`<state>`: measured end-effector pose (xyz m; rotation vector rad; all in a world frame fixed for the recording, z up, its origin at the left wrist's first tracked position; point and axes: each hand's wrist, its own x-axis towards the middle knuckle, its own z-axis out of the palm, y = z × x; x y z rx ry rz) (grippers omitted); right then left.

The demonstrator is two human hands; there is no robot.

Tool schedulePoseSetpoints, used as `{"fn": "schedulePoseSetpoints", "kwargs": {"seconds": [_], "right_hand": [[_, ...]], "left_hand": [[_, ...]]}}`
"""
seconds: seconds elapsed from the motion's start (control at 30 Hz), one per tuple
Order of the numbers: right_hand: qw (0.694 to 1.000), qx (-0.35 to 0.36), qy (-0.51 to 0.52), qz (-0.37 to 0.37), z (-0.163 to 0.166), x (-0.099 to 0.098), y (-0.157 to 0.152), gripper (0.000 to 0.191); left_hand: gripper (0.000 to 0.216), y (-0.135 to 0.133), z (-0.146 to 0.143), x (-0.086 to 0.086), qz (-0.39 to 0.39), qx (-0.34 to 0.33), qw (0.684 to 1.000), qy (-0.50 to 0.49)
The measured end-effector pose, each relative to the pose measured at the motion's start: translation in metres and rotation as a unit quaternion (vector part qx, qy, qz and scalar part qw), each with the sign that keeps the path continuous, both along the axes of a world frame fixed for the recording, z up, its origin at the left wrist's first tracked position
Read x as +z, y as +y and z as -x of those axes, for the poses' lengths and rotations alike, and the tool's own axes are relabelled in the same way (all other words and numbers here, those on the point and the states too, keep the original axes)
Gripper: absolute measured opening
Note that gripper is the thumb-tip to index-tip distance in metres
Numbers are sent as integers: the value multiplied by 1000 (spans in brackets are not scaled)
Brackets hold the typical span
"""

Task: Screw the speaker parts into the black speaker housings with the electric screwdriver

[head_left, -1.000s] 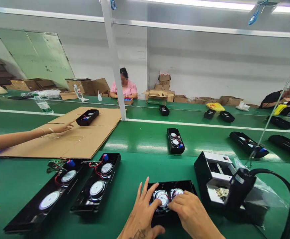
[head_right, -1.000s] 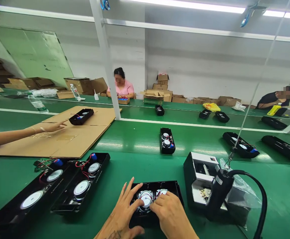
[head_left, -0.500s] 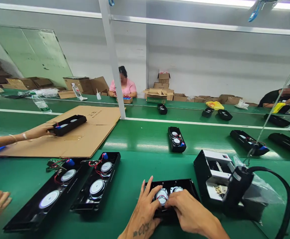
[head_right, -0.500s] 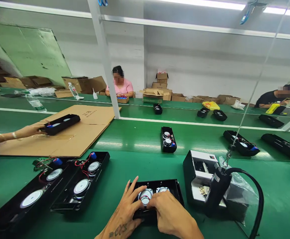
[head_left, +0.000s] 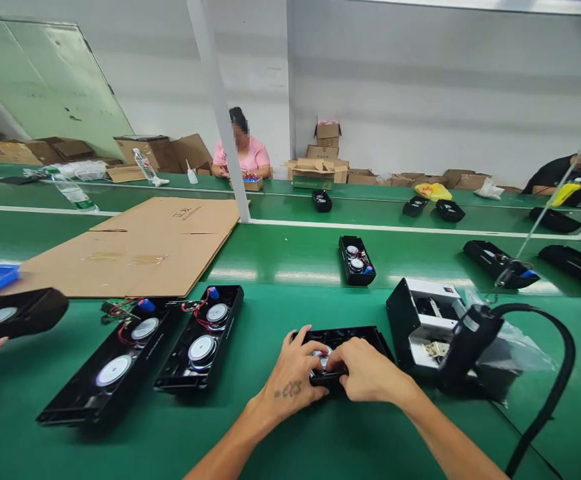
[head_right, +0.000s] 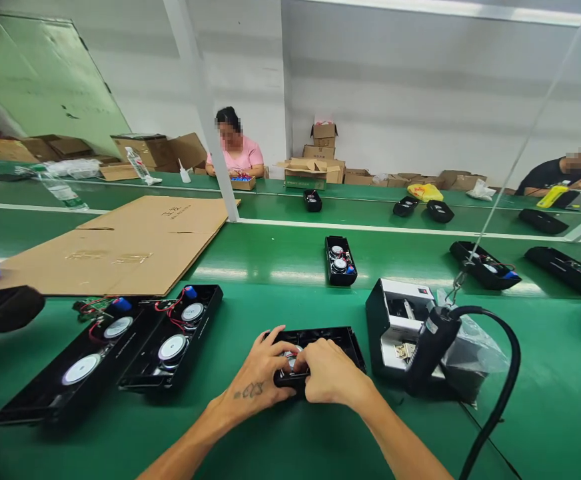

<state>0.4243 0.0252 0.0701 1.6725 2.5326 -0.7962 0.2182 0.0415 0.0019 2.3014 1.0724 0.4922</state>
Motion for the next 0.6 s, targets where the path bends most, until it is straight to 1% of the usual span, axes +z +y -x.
{"fn": "schedulePoseSetpoints", "kwargs": {"seconds": [0.1, 0.17, 0.23, 0.33, 0.47, 0.53, 0.6], "right_hand": [[1000, 21, -14, -6, 2, 6, 3, 57], [999, 31, -22, -10, 3, 10, 8, 59], [999, 39, -28, -3, 4, 14, 19, 54], [998, 41, -34, 31, 4, 18, 41, 39], [997, 40, -23, 64, 3, 16, 63, 18], [997, 38, -9, 66, 1, 13, 68, 15], [997, 38, 9, 65, -1, 10, 68, 19]], "left_hand": [[25, 17, 0, 10, 30, -2, 1000, 2], [27, 31, 0, 15, 54, -3, 999, 4], [30, 45, 0, 20, 78, -4, 997, 6], [34, 60, 0, 27, 106, -5, 994, 14], [38, 69, -1, 31, 128, -6, 992, 16], [38, 71, -2, 30, 135, -7, 991, 14], [38, 72, -2, 29, 142, -10, 990, 10]]}}
